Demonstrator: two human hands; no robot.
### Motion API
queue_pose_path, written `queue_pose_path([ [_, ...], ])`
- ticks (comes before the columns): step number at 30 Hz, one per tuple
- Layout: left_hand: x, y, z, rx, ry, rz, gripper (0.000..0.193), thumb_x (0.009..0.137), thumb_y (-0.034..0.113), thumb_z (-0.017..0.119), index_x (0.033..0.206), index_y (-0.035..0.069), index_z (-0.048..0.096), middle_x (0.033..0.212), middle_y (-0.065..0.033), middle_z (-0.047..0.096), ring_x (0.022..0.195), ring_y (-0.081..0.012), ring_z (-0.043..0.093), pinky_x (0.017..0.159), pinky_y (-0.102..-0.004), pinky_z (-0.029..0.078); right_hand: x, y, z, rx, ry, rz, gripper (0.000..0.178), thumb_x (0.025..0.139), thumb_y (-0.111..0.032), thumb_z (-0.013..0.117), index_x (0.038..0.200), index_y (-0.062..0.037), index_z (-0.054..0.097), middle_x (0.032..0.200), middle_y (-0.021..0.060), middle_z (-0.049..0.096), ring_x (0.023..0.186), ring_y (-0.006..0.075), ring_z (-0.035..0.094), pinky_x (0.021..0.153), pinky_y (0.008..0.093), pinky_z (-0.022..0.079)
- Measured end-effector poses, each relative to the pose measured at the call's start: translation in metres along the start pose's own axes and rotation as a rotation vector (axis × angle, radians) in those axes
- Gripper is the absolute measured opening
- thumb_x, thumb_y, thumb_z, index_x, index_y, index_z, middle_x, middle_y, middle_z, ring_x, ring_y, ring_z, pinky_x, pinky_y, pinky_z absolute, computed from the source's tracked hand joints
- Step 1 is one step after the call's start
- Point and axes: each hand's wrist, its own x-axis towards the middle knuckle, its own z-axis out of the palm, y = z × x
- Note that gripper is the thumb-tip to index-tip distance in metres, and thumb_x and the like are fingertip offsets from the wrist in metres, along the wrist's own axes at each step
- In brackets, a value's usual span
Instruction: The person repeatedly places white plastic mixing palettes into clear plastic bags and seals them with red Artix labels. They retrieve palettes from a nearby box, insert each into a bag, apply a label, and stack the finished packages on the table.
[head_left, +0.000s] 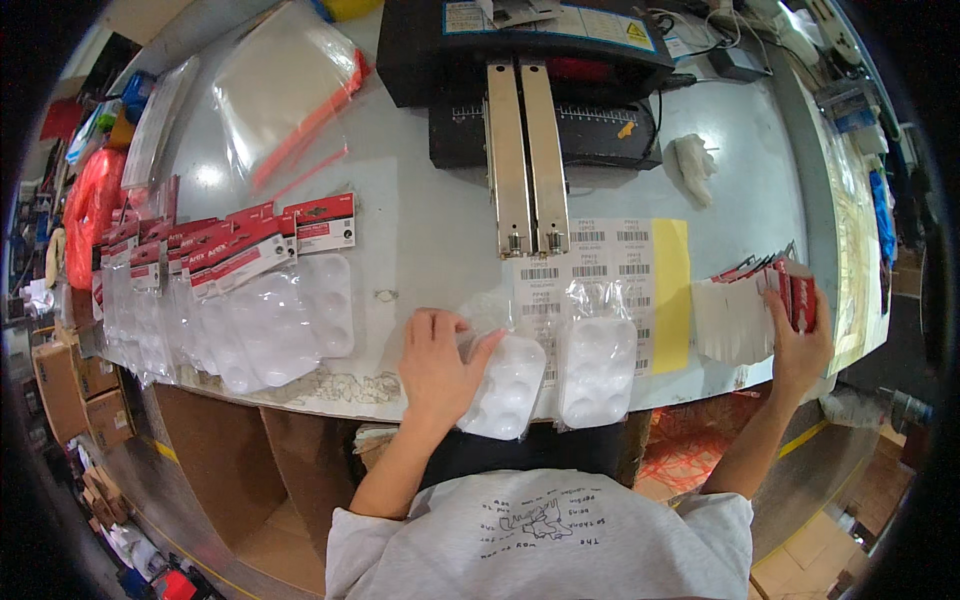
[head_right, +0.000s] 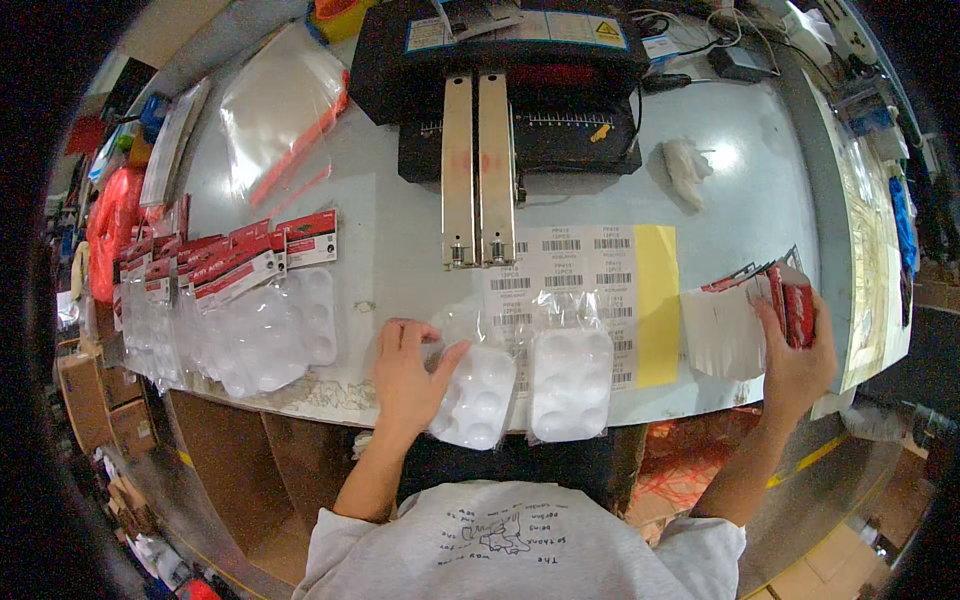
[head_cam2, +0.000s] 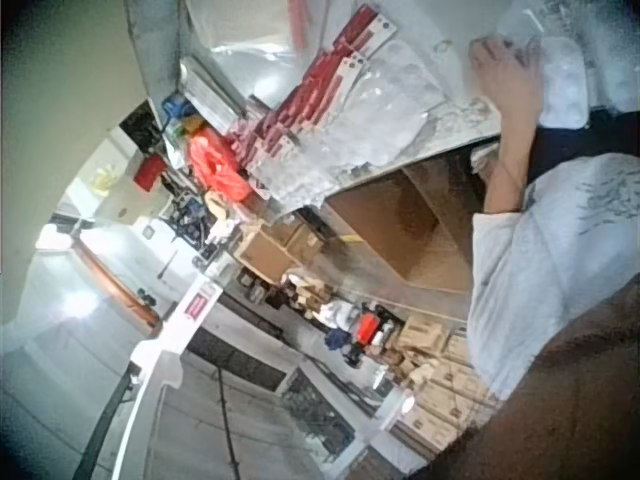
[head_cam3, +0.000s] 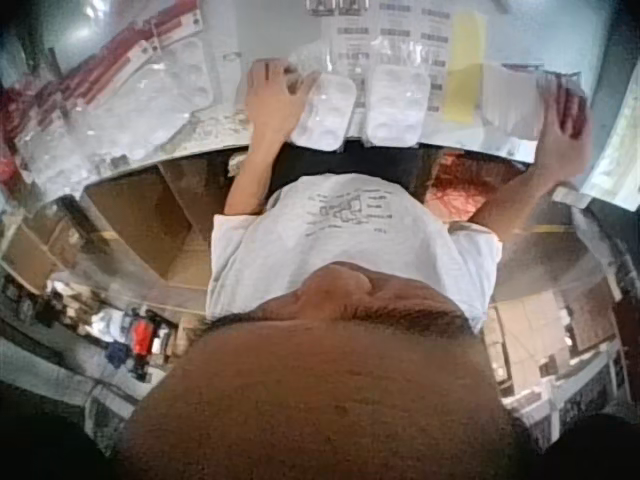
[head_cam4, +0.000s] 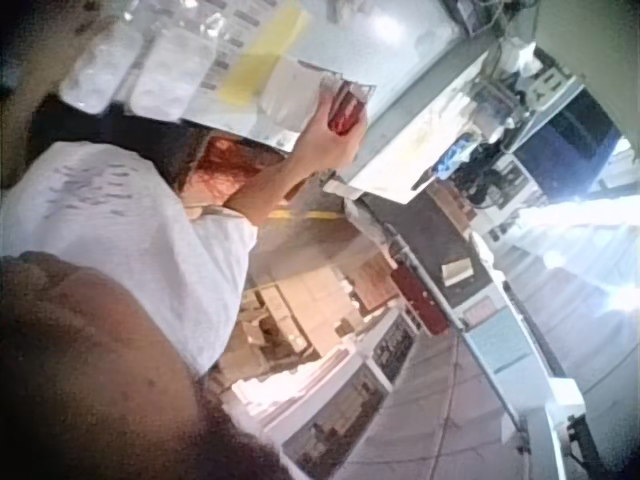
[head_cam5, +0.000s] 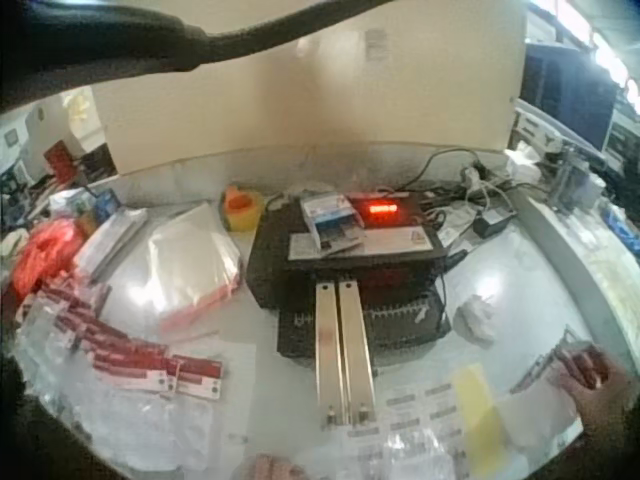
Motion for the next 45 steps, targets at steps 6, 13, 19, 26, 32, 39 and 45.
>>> queue_pose_path([
  [6, -0.006, -0.01, 0.006, -0.471, -0.002, -0.147, 0.017, 0.077, 0.01, 0.068, 0.08, 0.001, 0.054, 0.09, -0.0115, 0.058, 0.082, -0.0283, 0.057, 0.072, -0.0351, 0.045, -0.034, -0.037, 0.005, 0.638, -0.036, -0.133, 0.047, 0.071, -0.022, 0.069, 0.109, 0.0023, 0.055, 0.094, 0.0031, 0.06, 0.084, 0.0128, 0.056, 0.075, 0.0254, 0.046],
  [13, -0.002, 0.007, -0.016, -0.025, 0.346, 0.218, 0.013, 0.078, 0.0, 0.064, 0.085, 0.001, 0.054, 0.09, -0.0109, 0.066, 0.078, -0.0267, 0.061, 0.066, -0.03, 0.047, -0.054, -0.094, 0.032, 0.73, -0.295, -0.199, 0.075, 0.063, -0.056, 0.071, 0.109, 0.0011, 0.057, 0.096, 0.0089, 0.065, 0.085, 0.018, 0.06, 0.077, 0.0306, 0.046],
  [19, -0.025, 0.03, -0.035, -0.901, -0.163, -0.231, 0.013, 0.088, 0.005, 0.056, 0.099, 0.0, 0.05, 0.091, -0.012, 0.069, 0.07, -0.0097, 0.061, 0.06, -0.02, 0.045, -0.058, -0.137, 0.054, 0.647, -0.843, -0.513, 0.039, 0.073, -0.023, 0.074, 0.104, -0.0034, 0.059, 0.093, 0.0137, 0.065, 0.08, 0.0254, 0.064, 0.07, 0.0319, 0.048],
  [26, -0.024, 0.041, -0.034, -0.877, -0.127, -0.173, 0.014, 0.089, 0.01, 0.059, 0.097, -0.001, 0.057, 0.075, -0.0078, 0.069, 0.06, -0.0044, 0.058, 0.053, -0.0189, 0.043, -0.072, -0.141, 0.072, 0.607, -0.812, -0.466, 0.023, 0.075, -0.017, 0.072, 0.087, -0.0023, 0.058, 0.067, 0.008, 0.06, 0.054, 0.0167, 0.057, 0.05, 0.0269, 0.045],
  [32, -0.021, 0.044, -0.039, -0.708, -0.111, -0.175, 0.011, 0.086, 0.011, 0.064, 0.089, 0.001, 0.062, 0.063, -0.0075, 0.064, 0.049, -0.0049, 0.051, 0.046, -0.0206, 0.039, -0.071, -0.132, 0.075, 0.451, -0.576, -0.787, 0.033, 0.07, -0.033, 0.075, 0.068, -0.0094, 0.052, 0.053, 0.0038, 0.052, 0.043, 0.0199, 0.053, 0.04, 0.0295, 0.039],
  [39, -0.018, 0.045, -0.031, -0.637, -0.089, -0.07, 0.01, 0.085, 0.011, 0.064, 0.086, 0.001, 0.065, 0.06, -0.0057, 0.061, 0.047, -0.0049, 0.048, 0.045, -0.0204, 0.038, -0.066, -0.123, 0.079, 0.463, -0.531, -0.855, 0.033, 0.07, -0.032, 0.074, 0.066, -0.0076, 0.053, 0.053, 0.0036, 0.052, 0.042, 0.0192, 0.052, 0.04, 0.0298, 0.039],
  [45, -0.016, 0.032, -0.019, -0.769, 0.14, -0.25, 0.015, 0.088, 0.012, 0.06, 0.088, -0.003, 0.064, 0.067, -0.0019, 0.06, 0.061, -0.0055, 0.049, 0.053, -0.0211, 0.04, -0.055, -0.104, 0.076, 0.66, -0.873, -0.115, 0.018, 0.082, -0.019, 0.067, 0.081, -0.001, 0.069, 0.065, 0.008, 0.062, 0.049, 0.0143, 0.057, 0.048, 0.0287, 0.045],
])
